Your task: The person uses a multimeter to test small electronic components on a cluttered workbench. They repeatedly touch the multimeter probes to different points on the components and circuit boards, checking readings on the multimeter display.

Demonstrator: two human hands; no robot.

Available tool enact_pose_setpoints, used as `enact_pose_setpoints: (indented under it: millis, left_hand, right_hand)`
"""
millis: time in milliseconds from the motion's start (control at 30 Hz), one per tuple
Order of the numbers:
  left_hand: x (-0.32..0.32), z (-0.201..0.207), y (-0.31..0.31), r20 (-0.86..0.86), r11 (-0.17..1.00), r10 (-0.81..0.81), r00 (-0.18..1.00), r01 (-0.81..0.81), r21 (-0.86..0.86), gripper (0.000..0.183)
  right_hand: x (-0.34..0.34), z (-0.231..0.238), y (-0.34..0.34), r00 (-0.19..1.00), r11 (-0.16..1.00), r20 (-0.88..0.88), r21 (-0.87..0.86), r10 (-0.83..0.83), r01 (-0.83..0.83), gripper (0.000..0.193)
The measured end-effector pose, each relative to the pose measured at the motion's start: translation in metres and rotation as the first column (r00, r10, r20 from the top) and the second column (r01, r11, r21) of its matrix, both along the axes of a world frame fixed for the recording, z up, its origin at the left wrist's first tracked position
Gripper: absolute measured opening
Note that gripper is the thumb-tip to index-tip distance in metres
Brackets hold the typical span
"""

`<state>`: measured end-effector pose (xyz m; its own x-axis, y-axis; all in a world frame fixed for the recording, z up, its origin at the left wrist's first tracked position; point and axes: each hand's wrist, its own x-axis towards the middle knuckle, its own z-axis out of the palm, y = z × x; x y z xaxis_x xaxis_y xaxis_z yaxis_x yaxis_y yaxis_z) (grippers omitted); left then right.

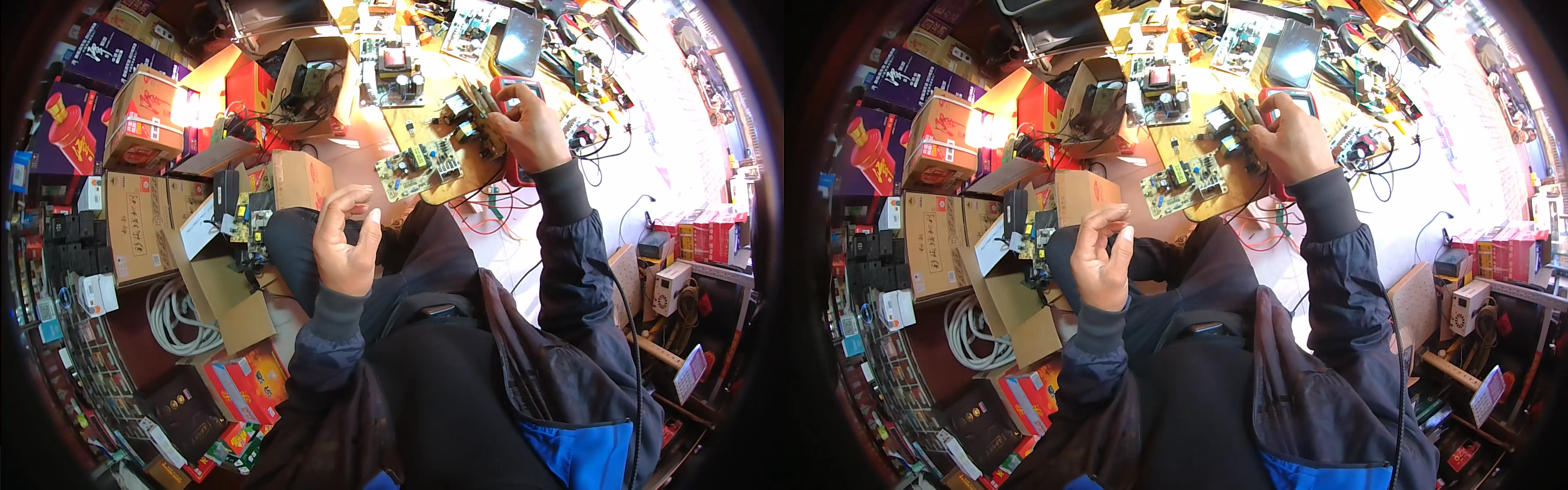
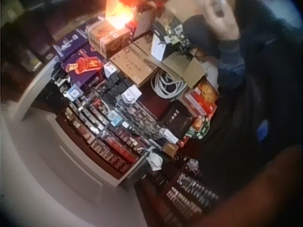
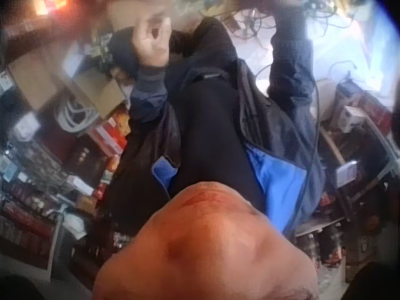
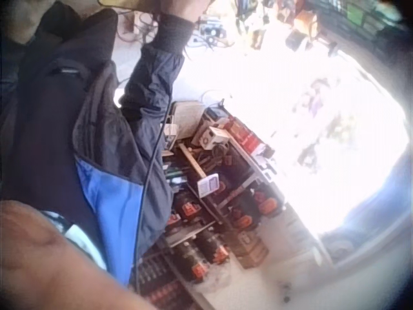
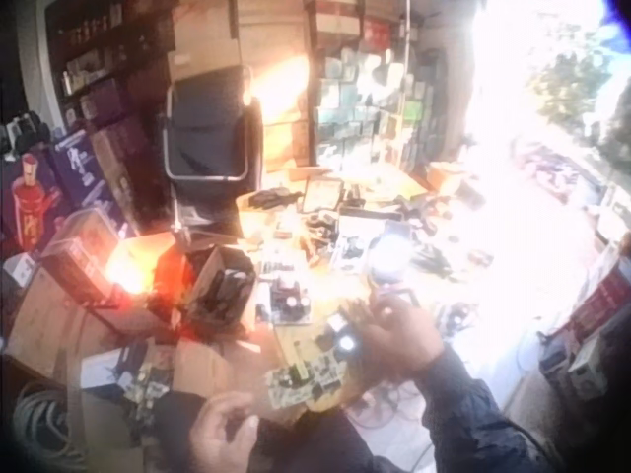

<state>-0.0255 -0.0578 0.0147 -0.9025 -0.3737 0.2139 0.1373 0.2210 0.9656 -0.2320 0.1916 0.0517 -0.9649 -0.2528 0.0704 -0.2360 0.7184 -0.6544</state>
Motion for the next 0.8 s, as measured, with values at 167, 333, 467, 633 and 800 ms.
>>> enact_pose_setpoints:
  millis: [167,333,467,633,800]
  left_hand:
    - [0.013,0.007,0.008,0.022,0.999,-0.038,0.999,0.038,0.002,0.023]
    - [0.018,0.016,0.034,0.04,0.983,-0.177,0.983,0.174,0.063,0.035]
    - [0.016,0.017,0.064,-0.072,0.971,-0.24,0.968,0.238,-0.036,0.068]
    - [0.016,0.003,0.077,-0.094,0.929,-0.306,0.947,0.276,-0.245,0.066]
    - [0.026,-0.006,0.074,-0.102,0.931,-0.284,0.954,0.248,-0.267,0.061]
  right_hand:
    - [0.011,0.011,0.008,0.994,0.985,0.075,-0.153,-0.075,0.086,0.032]
    - [0.075,0.026,0.029,0.997,0.859,0.066,-0.506,-0.047,0.074,0.03]
    - [0.156,0.022,0.024,0.935,0.716,0.328,-0.684,0.134,0.137,0.035]
    - [0.215,0.013,0.006,0.786,0.54,0.495,-0.803,0.37,0.252,0.033]
    - [0.205,0.02,0.016,0.654,0.562,0.593,-0.772,0.47,0.297,0.033]
